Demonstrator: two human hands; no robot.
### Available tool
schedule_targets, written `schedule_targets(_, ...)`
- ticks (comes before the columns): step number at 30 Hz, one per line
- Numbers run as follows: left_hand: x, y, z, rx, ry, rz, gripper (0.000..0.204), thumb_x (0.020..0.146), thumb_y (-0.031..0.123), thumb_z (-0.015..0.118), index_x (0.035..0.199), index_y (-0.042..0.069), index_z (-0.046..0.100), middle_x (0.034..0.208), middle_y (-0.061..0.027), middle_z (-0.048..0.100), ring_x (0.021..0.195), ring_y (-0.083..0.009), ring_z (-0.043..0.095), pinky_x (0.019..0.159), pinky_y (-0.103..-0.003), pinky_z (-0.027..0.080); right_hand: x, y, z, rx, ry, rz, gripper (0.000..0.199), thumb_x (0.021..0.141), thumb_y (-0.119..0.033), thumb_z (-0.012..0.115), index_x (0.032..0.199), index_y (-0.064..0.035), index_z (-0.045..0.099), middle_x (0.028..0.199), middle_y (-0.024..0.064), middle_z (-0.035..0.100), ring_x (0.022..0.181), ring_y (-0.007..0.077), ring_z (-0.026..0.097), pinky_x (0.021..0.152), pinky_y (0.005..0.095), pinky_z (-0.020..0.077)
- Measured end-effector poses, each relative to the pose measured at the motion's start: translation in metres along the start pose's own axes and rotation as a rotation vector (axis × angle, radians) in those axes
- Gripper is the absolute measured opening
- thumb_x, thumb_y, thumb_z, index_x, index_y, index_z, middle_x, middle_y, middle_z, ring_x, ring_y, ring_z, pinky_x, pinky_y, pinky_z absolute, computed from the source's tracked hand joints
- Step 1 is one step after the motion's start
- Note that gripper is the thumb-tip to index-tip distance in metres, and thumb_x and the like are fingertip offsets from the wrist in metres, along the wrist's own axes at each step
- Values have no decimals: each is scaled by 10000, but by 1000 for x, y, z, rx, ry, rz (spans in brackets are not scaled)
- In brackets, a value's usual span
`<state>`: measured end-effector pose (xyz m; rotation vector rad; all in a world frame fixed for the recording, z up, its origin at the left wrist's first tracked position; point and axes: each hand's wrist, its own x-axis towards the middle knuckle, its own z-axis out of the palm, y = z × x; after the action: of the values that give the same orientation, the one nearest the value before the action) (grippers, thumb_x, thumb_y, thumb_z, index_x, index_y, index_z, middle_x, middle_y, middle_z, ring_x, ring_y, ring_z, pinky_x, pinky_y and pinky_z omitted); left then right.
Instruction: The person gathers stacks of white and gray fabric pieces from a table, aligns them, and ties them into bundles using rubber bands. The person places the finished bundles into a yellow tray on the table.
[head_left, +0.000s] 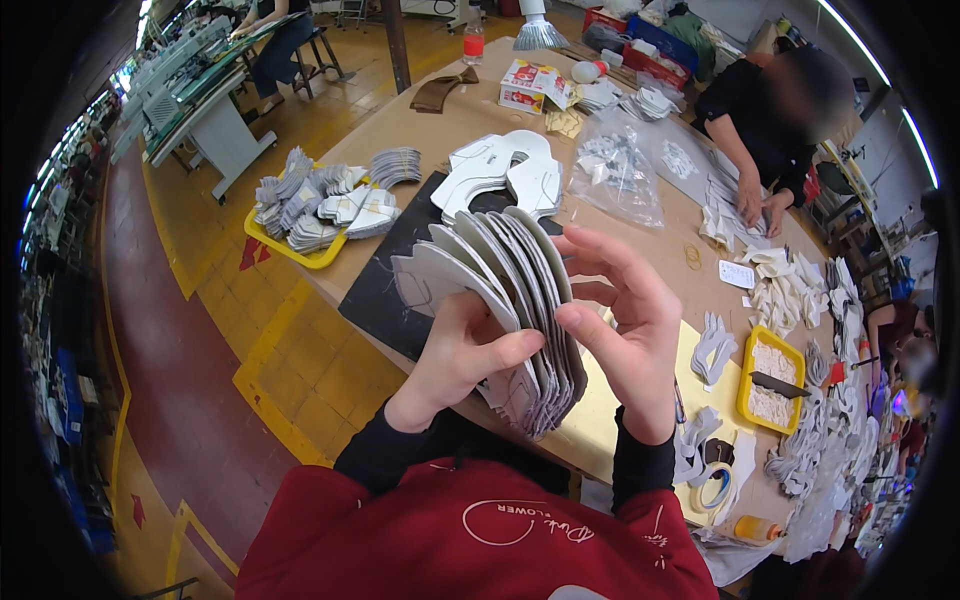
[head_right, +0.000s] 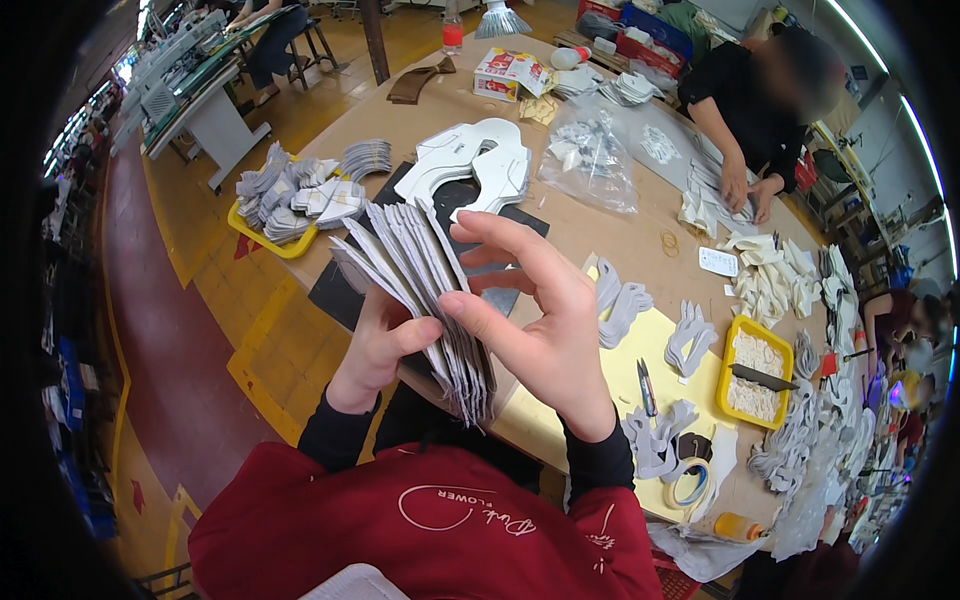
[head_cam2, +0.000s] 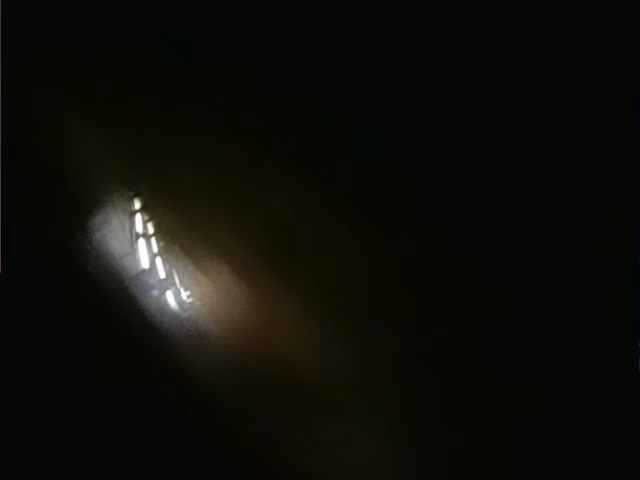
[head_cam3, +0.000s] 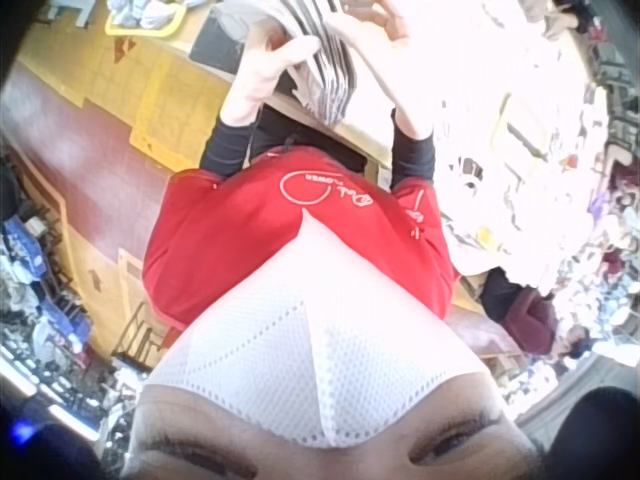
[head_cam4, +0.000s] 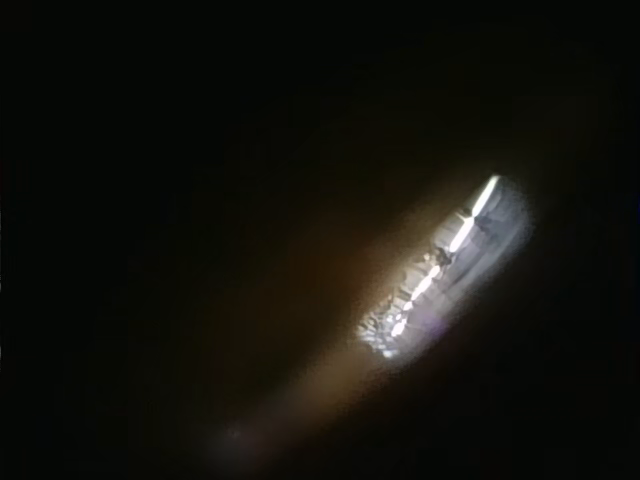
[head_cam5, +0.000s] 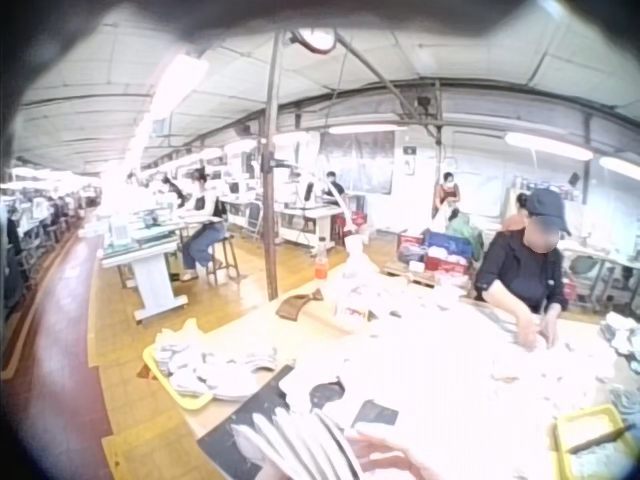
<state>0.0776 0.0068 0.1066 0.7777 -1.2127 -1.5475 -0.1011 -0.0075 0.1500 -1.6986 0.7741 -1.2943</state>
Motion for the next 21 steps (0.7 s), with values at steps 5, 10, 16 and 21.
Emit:
schedule_targets(5, 1, 1, 2, -58, -19, 123, 495, 836, 203, 709, 1236, -53, 570, 1142, -105, 639, 1051, -161, 600, 919, -315, 476, 1, -1, -2, -21, -14, 26, 547, 798, 24, 697, 1321, 18, 538, 1226, 153, 625, 1104, 211, 608, 894, 327, 518)
schedule_targets(10, 3, 2, 3, -69, -27, 129, 499, 840, 214, 708, 1240, -50, 568, 1143, -104, 638, 1047, -160, 601, 918, -313, 478, 1, 4, -4, 55, 6, 25, 536, 793, 3, 749, 1299, -7, 570, 1201, 126, 645, 1032, 188, 639, 871, 325, 538)
schedule_targets(16, 0, 2, 1, -81, -12, 103, 501, 842, 214, 702, 1235, -64, 562, 1140, -110, 637, 1039, -161, 604, 920, -313, 480, 3, 2, -3, 126, 6, 103, 577, 794, 15, 744, 1333, -25, 542, 1190, 114, 642, 1046, 178, 625, 864, 320, 536)
schedule_targets(21, 2, 1, 0, -100, -21, 114, 490, 844, 207, 693, 1225, -72, 561, 1131, -111, 636, 1027, -165, 604, 917, -319, 481, 3, 4, -3, 144, 23, 65, 561, 823, 33, 713, 1311, -56, 452, 1199, 130, 628, 1022, 171, 611, 839, 313, 540)
